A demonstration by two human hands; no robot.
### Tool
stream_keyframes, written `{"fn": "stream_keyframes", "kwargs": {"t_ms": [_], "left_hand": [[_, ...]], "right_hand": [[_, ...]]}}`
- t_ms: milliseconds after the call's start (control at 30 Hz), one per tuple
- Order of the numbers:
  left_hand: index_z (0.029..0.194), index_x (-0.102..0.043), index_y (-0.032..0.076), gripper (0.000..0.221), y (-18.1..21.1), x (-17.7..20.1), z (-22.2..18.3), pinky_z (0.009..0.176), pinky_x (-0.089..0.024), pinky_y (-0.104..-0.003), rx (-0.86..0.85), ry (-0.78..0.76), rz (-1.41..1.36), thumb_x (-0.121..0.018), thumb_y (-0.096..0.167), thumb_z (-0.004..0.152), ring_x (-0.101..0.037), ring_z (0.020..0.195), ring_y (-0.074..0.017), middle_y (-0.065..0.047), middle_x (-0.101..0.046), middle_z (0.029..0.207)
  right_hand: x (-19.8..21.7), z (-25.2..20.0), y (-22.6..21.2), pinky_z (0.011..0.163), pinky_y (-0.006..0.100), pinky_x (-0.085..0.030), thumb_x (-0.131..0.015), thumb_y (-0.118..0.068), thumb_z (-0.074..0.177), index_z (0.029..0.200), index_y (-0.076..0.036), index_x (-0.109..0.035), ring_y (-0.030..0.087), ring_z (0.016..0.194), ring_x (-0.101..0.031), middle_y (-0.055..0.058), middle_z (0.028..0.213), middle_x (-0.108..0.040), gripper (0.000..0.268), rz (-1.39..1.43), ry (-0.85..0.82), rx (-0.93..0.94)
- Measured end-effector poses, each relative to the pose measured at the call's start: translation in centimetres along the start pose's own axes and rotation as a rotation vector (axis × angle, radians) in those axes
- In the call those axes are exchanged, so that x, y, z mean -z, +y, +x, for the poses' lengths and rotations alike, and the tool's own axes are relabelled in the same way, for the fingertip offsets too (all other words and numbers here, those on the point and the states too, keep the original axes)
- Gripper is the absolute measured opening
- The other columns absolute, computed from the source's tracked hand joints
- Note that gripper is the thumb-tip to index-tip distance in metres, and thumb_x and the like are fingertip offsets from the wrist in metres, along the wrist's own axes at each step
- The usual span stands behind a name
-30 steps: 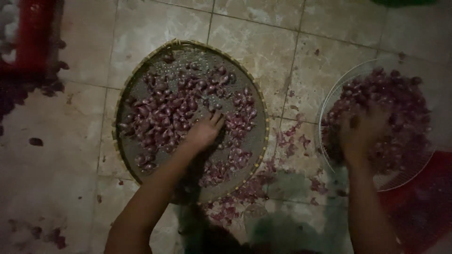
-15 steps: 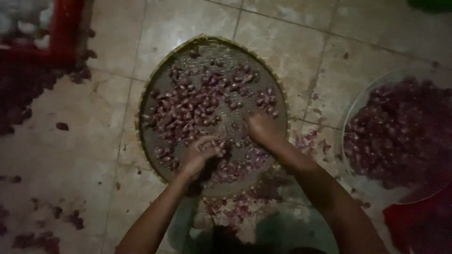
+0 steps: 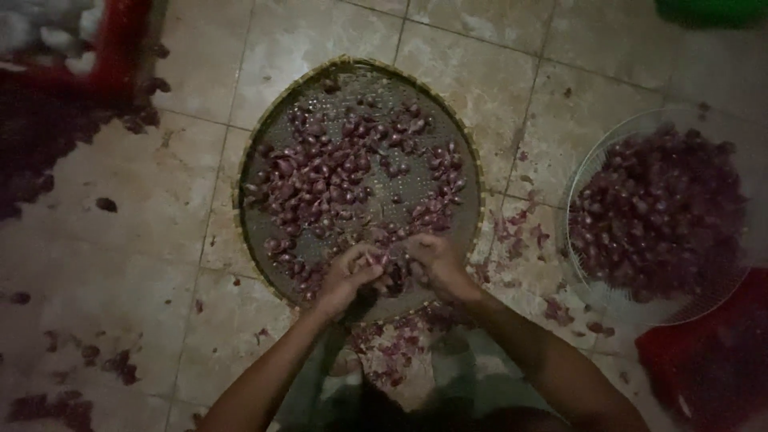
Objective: Sorting small onions on a mesh tray by hand to remove debris and skins.
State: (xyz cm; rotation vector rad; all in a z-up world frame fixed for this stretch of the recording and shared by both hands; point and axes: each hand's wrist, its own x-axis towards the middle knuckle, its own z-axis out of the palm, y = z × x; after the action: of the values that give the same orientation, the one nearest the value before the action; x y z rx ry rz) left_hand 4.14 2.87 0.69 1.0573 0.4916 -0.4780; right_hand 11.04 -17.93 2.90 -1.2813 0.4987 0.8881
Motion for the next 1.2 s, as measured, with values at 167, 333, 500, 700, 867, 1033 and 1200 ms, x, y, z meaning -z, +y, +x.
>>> {"fn": "stream_keyframes", "kwargs": {"t_ms": [167, 333, 500, 700, 867, 1033, 1200], "left_hand": [[0.131, -0.062, 0.0, 0.048, -0.8, -1.2, -1.9, 0.073, -0.064, -0.043, 0.081, 0.07, -0.124, -0.079, 0.009, 0.087, -0.07, 0.085, -0.0309, -0.013, -0.056, 0.092], [0.124, -0.071, 0.0, 0.043, -3.6, -1.5, -2.0, 0.08, -0.063, -0.051, 0.1, 0.15, -0.017, -0.084, 0.021, 0.088, -0.07, 0.106, -0.039, -0.024, -0.062, 0.117], [0.116, -0.069, -0.005, 0.034, -5.9, -1.2, -2.0, 0.05, -0.054, -0.036, 0.091, 0.246, -0.012, -0.075, 0.017, 0.091, -0.066, 0.048, -0.0217, -0.014, -0.064, 0.075], [0.095, -0.074, 0.0, 0.034, -11.3, 1.2, -1.2, 0.048, -0.053, -0.035, 0.149, 0.182, 0.165, -0.077, 0.034, 0.093, -0.07, 0.054, -0.0265, -0.017, -0.069, 0.069], [0.105, -0.073, 0.004, 0.03, -9.6, -1.8, -3.8, 0.056, -0.064, -0.043, 0.206, 0.216, 0.084, -0.086, 0.022, 0.084, -0.072, 0.068, -0.0328, -0.017, -0.062, 0.09], [0.107, -0.059, 0.002, 0.056, -9.3, -3.4, -4.2, 0.08, -0.053, -0.051, -0.075, 0.285, 0.553, -0.098, 0.024, 0.073, -0.067, 0.091, -0.0412, -0.021, -0.06, 0.095], [0.094, -0.063, 0.011, 0.032, -7.8, -4.0, -5.6, 0.075, -0.052, -0.046, -0.291, 0.243, 0.851, -0.09, 0.019, 0.081, -0.064, 0.084, -0.0383, -0.011, -0.052, 0.085]], "right_hand": [[0.5, -0.6, 3.4, 0.04, 0.036, -0.044, -0.065, -0.024, 0.1, 0.118, 0.003, -0.066, 0.023, 0.044, -0.056, 0.024, 0.084, -0.069, 0.033, -0.051, 0.029, 0.01], [-1.3, -3.5, 2.0, 0.075, 0.044, -0.062, -0.076, -0.01, 0.092, 0.127, -0.002, -0.075, 0.035, 0.098, -0.074, 0.024, 0.119, -0.075, 0.036, -0.181, -0.03, 0.071], [0.6, -3.3, 4.2, 0.074, 0.039, -0.064, -0.085, -0.001, 0.079, 0.125, 0.006, -0.068, 0.027, 0.087, -0.075, 0.02, 0.11, -0.075, 0.049, 0.005, 0.007, 0.02], [0.7, -4.6, 6.4, 0.08, 0.053, -0.064, -0.077, -0.006, 0.089, 0.111, 0.006, -0.058, 0.038, 0.084, -0.074, 0.026, 0.094, -0.068, 0.032, 0.16, -0.064, -0.05], [0.8, -3.1, 8.3, 0.056, 0.037, -0.045, -0.083, -0.013, 0.084, 0.087, -0.004, -0.072, 0.024, 0.062, -0.063, 0.016, 0.073, -0.067, 0.015, -0.108, 0.163, 0.02], [-0.9, -4.0, 8.6, 0.076, 0.043, -0.056, -0.082, -0.024, 0.087, 0.118, -0.006, -0.072, 0.033, 0.093, -0.071, 0.021, 0.106, -0.073, 0.037, -0.088, 0.183, -0.009], [0.0, -3.1, 11.3, 0.067, 0.047, -0.06, -0.079, -0.023, 0.092, 0.115, 0.001, -0.07, 0.034, 0.082, -0.073, 0.024, 0.096, -0.071, 0.035, 0.004, 0.058, -0.098]]}}
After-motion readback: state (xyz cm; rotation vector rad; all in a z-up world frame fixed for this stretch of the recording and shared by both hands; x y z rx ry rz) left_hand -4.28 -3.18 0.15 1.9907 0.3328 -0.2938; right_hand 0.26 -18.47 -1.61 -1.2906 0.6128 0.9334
